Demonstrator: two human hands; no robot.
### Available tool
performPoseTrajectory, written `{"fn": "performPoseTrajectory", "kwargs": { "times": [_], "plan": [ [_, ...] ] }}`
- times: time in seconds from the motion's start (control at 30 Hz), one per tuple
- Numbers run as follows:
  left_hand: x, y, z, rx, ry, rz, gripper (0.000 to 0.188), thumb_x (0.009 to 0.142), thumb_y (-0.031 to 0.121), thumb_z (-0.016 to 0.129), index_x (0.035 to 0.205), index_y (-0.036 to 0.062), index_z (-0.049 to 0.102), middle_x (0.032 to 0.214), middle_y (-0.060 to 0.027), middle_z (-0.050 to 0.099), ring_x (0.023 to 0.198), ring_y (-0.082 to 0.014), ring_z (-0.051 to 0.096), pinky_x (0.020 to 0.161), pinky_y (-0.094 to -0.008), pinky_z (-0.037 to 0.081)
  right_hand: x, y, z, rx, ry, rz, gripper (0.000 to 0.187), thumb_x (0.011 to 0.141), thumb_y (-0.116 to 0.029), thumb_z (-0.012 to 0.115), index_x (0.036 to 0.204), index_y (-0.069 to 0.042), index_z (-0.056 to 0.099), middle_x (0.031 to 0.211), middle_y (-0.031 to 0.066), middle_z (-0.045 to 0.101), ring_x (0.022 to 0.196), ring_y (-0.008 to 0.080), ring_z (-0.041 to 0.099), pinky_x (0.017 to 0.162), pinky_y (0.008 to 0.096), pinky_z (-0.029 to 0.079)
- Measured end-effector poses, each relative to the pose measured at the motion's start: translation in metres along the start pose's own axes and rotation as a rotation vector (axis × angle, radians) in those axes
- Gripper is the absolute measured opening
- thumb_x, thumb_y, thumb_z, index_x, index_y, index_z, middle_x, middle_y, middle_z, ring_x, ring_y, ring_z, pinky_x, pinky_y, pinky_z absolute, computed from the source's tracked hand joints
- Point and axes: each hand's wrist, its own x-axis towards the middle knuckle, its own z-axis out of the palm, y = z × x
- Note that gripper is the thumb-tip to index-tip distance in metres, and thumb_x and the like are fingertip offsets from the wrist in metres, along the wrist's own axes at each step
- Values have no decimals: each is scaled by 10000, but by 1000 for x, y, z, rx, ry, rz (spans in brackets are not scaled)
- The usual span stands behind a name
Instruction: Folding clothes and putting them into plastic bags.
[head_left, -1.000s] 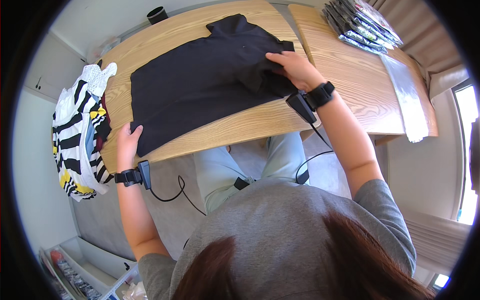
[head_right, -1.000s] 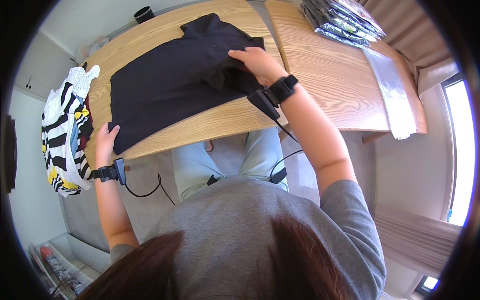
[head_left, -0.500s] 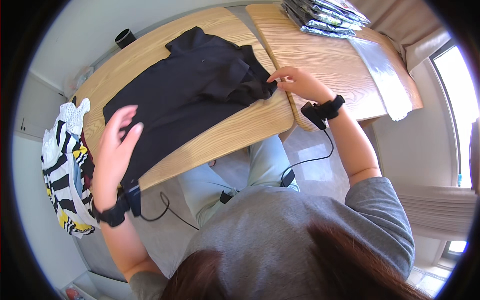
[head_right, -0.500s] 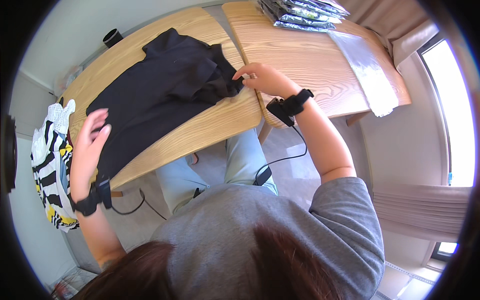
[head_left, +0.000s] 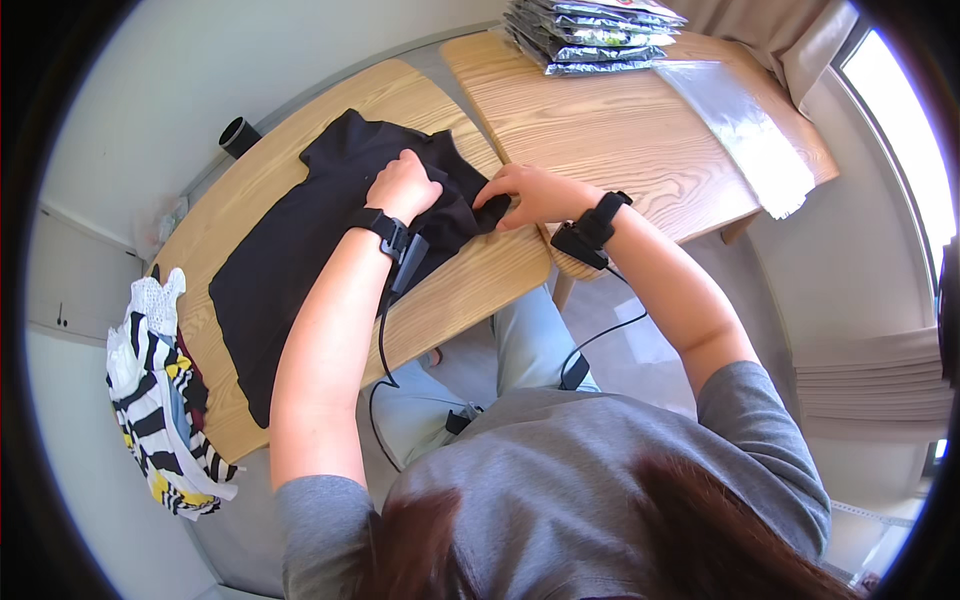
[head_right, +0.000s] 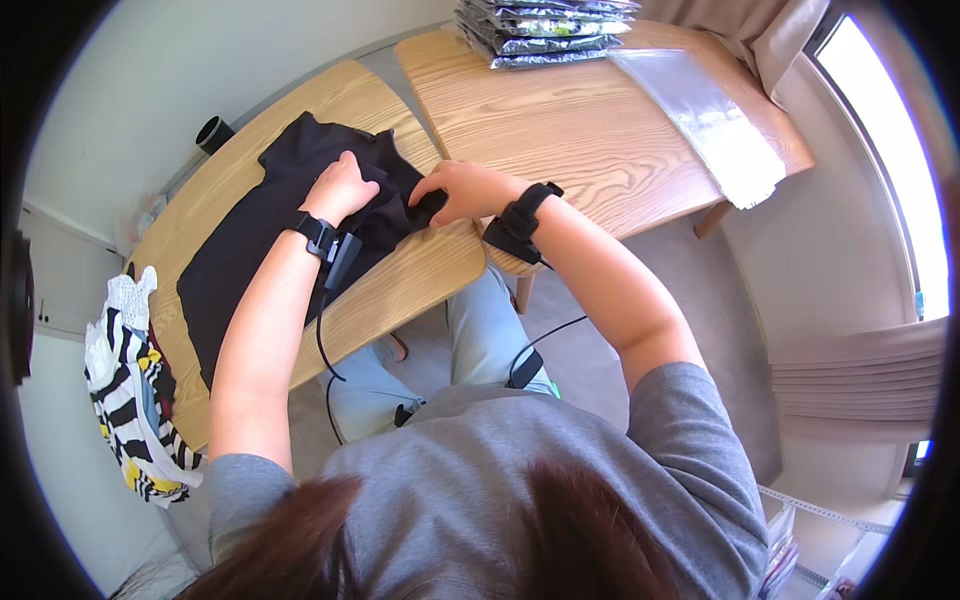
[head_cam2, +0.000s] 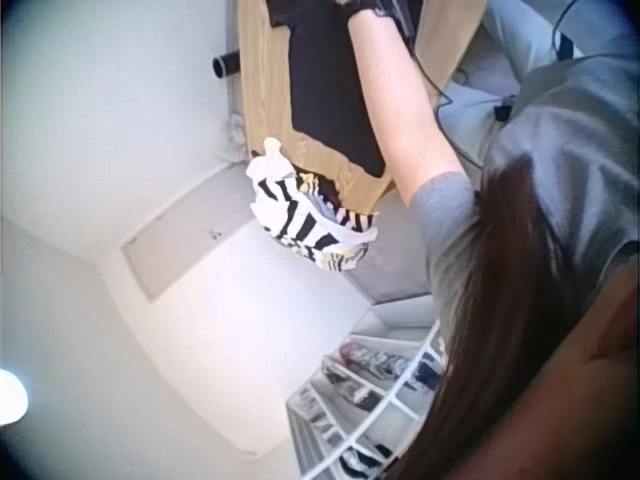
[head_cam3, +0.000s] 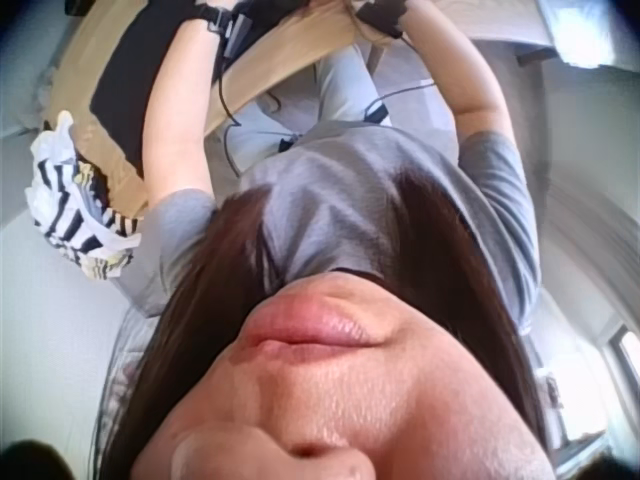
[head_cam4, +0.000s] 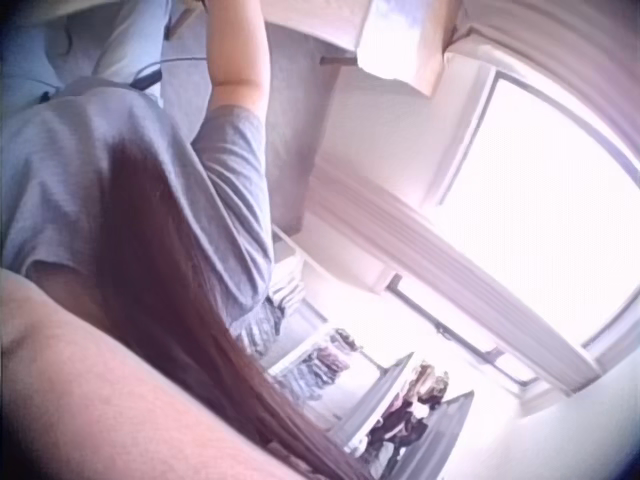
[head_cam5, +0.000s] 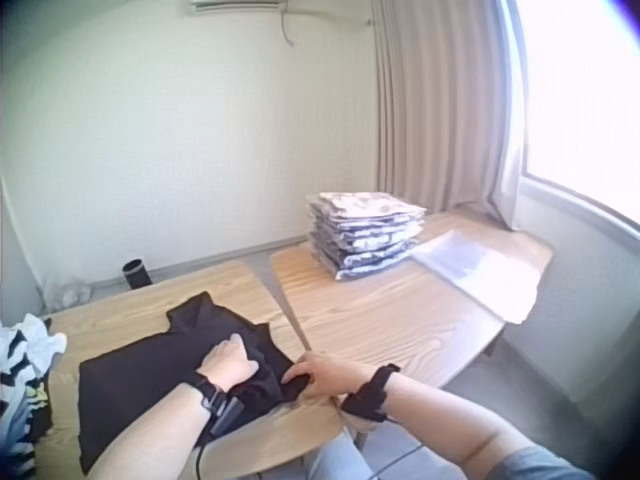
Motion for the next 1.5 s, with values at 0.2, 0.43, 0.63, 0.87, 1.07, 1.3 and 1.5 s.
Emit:
{"fn": "performPoseTrajectory", "kwargs": {
  "times": [0.2,0.43,0.63,0.87,1.07,1.3,1.5],
  "plan": [
    [31,-58,2,-236,274,69,252,775,126,550,966,-30,600,961,-254,618,934,-375,597,814,-397,480,-1,1,0,-156,24,0,381,733,-299,701,1073,-134,654,1178,142,511,1145,326,432,967,383,377],
    [-4,-102,-36,-624,36,-127,512,875,275,601,1278,2,441,1172,-208,563,1091,-267,544,940,-350,414,6,13,12,-100,136,74,390,732,-421,694,1001,-139,701,1162,120,558,1083,329,520,908,393,428],
    [-128,-173,-72,-91,58,-18,467,878,279,590,1243,11,478,1243,-214,515,1165,-338,488,989,-374,374,12,18,11,-25,127,99,308,832,-305,625,969,-37,684,1117,140,560,1017,299,534,882,334,428],
    [-273,-242,-25,16,-15,-364,600,939,345,442,1405,15,259,1457,-246,219,1361,-357,209,1104,-393,193,-5,8,15,-55,188,91,223,801,-220,627,831,-3,665,937,144,623,853,290,580,758,357,457],
    [-297,-260,-10,104,68,-210,618,935,344,422,1440,61,207,1507,-141,167,1392,-331,124,1116,-415,134,-49,-12,48,-361,392,105,164,767,-239,638,766,-84,692,1111,56,589,1082,283,474,908,425,389],
    [-266,-237,-78,264,9,-183,428,877,253,568,1236,28,512,1305,-188,479,1276,-371,365,1048,-425,298,-60,-32,47,-111,506,85,118,737,-176,664,783,-68,682,1034,99,614,1014,296,515,879,398,414],
    [-161,-88,-98,-250,106,261,316,905,179,534,1188,39,552,1186,-120,570,1110,-225,540,929,-323,417,-57,-21,52,-97,588,-65,138,795,-150,647,854,-31,682,1085,132,614,1024,294,531,890,365,428]
  ]
}}
